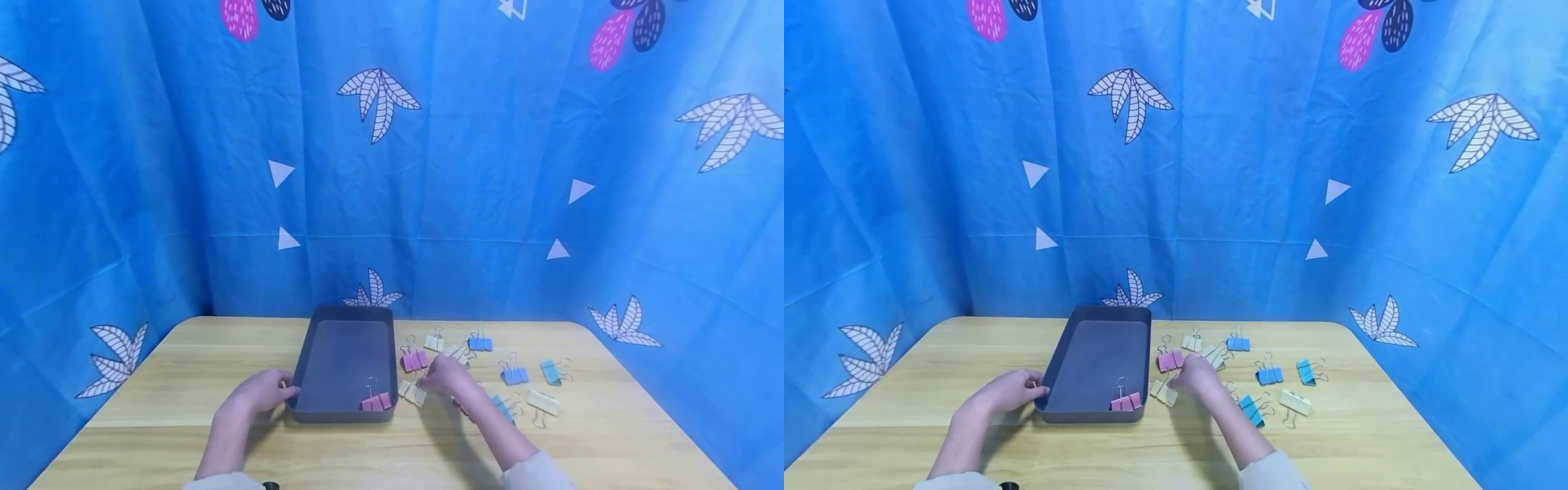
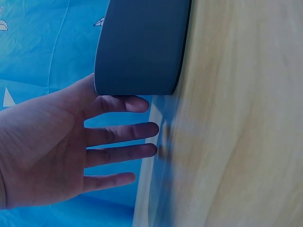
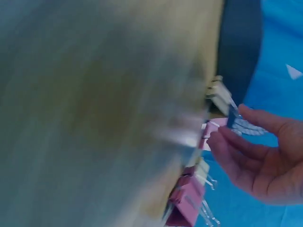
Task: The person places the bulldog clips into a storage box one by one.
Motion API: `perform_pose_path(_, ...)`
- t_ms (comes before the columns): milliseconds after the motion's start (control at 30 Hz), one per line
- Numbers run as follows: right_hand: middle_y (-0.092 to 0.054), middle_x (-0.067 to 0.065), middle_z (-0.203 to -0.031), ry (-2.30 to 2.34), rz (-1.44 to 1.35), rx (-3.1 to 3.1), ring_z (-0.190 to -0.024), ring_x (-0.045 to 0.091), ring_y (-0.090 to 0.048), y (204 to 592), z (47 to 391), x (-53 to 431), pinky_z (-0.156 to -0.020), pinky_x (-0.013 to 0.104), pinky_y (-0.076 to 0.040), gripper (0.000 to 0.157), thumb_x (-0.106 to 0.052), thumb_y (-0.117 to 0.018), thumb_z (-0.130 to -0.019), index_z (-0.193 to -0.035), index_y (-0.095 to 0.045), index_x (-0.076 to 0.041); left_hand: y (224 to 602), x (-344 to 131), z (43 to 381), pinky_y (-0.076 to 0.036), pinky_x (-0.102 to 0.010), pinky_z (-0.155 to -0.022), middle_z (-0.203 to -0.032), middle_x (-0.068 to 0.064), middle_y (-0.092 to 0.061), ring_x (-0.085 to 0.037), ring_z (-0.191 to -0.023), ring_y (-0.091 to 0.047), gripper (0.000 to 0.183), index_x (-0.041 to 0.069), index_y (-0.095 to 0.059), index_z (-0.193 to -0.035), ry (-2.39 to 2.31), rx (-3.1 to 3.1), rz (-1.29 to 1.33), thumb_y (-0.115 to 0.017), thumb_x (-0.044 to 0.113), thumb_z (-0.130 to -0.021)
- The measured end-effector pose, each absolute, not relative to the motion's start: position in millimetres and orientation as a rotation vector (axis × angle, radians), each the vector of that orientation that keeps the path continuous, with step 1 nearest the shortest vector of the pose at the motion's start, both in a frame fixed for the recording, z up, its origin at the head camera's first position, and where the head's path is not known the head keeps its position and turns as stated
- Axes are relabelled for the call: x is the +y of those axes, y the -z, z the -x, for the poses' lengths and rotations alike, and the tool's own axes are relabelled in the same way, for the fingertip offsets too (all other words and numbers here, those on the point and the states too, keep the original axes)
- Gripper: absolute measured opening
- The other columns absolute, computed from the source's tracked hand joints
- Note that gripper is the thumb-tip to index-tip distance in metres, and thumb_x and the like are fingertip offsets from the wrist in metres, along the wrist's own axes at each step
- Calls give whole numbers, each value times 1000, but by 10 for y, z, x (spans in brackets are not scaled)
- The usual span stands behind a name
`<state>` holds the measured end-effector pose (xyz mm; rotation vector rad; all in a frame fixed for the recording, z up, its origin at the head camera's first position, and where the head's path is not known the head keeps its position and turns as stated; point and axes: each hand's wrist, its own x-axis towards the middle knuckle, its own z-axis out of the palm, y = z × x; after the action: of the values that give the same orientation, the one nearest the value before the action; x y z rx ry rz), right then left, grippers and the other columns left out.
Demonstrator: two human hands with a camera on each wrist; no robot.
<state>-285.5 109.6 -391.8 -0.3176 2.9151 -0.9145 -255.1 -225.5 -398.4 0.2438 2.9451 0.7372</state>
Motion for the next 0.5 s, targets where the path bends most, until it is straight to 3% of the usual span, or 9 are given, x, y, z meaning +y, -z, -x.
perform_pose_path(100,-31,-10,-42,930,323,2884,-39,4,-25,3990,2872,1083,-37,17,-22,35,-12,-73,-75,-49,-49,-10,3987,-2254,2551,-47,-46,-76,-91,-9,-62,-21,-79,-57,35,-5,-61,-111,-746,2939,-235,-61,20,-87)
perform_pose_path(233,-37,-7,-44,998,337,2862,-39,5,-29,4066,2913,1063,-37,16,-25,24,-9,-72,-75,-56,-59,-4,3978,-2260,2562,-47,-44,-72,-89,-7,-62,-19,-76,-56,33,-5,-62,-110,-753,2943,-246,-61,20,-87)
perform_pose_path(500,-58,4,-57,1058,406,2867,-45,9,-46,4152,2961,1075,-45,23,-43,11,-5,-70,-76,-67,-65,-4,3996,-2272,2552,-47,-45,-75,-91,-8,-62,-22,-80,-57,35,-5,-61,-112,-752,2940,-233,-61,20,-87)
